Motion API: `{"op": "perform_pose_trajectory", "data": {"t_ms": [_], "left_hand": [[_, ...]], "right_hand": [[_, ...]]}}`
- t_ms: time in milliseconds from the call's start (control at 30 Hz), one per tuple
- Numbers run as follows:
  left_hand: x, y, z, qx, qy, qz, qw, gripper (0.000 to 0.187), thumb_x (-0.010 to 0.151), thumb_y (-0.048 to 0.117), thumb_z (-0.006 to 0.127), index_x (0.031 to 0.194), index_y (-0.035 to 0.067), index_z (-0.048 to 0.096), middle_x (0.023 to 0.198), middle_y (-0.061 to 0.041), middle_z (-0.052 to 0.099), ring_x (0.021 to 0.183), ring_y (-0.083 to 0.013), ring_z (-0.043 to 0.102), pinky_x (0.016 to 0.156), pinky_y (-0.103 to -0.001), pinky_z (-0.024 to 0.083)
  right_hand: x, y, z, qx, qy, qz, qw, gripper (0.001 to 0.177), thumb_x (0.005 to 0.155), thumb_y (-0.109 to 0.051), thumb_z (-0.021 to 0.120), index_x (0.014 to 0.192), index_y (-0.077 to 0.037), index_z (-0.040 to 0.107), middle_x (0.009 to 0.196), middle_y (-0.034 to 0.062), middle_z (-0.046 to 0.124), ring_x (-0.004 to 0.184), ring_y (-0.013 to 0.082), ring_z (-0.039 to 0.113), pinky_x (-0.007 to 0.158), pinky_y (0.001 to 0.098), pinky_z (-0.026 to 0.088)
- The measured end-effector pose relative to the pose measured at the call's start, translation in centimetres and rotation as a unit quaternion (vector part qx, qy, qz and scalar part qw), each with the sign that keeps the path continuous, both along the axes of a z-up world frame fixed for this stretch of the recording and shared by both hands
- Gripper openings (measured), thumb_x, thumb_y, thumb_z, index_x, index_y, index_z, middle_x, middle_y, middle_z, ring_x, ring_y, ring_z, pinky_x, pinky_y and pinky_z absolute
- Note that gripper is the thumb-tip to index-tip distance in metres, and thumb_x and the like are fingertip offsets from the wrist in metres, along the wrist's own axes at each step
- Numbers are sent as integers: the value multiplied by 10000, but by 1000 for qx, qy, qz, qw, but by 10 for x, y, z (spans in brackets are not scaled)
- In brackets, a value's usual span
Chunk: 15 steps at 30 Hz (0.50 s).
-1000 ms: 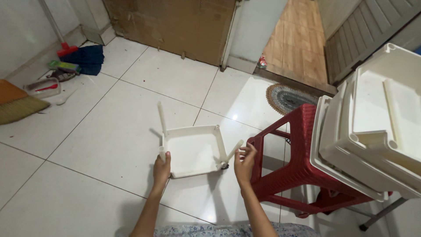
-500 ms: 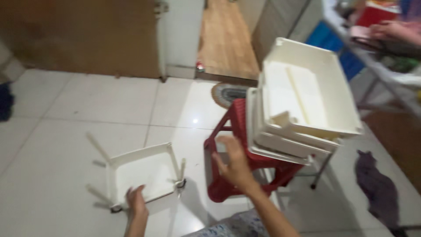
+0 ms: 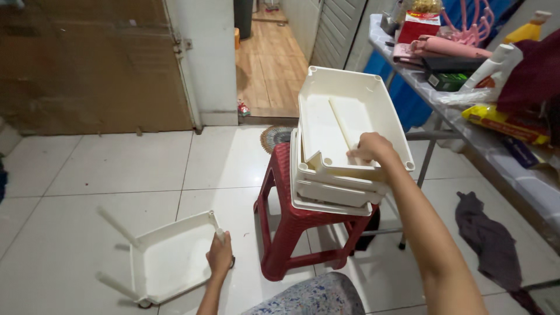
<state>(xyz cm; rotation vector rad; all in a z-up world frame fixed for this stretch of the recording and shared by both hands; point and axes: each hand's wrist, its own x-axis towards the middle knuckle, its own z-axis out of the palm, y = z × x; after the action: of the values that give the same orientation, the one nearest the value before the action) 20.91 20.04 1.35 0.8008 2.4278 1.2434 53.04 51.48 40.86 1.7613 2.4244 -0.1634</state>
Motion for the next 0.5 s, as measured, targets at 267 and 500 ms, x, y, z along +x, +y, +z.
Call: {"op": "perform_pose_trajectory", "data": {"t_ms": [267,500], "left_hand": [[-29,-49,-11,20,-76,-4,997,495,945,451,515,912,12,741,837,-183,780,821,-337,746,790,-436,551],[-58,-68,-36,65,-99,-28,993,453,894,398,561,713,27,747,670,-141,769,660,-280,737,689,-412,562]], "right_hand": [[5,-35,45,-142,518,109,836,368,1018,-319,610,1037,32,718,890,86,725,730,149,665,606,307,552],[-88,-143,55,-199,568,230,765,267,1013,-223,670,1111,23,642,930,71,674,823,146,684,657,318,585]]}}
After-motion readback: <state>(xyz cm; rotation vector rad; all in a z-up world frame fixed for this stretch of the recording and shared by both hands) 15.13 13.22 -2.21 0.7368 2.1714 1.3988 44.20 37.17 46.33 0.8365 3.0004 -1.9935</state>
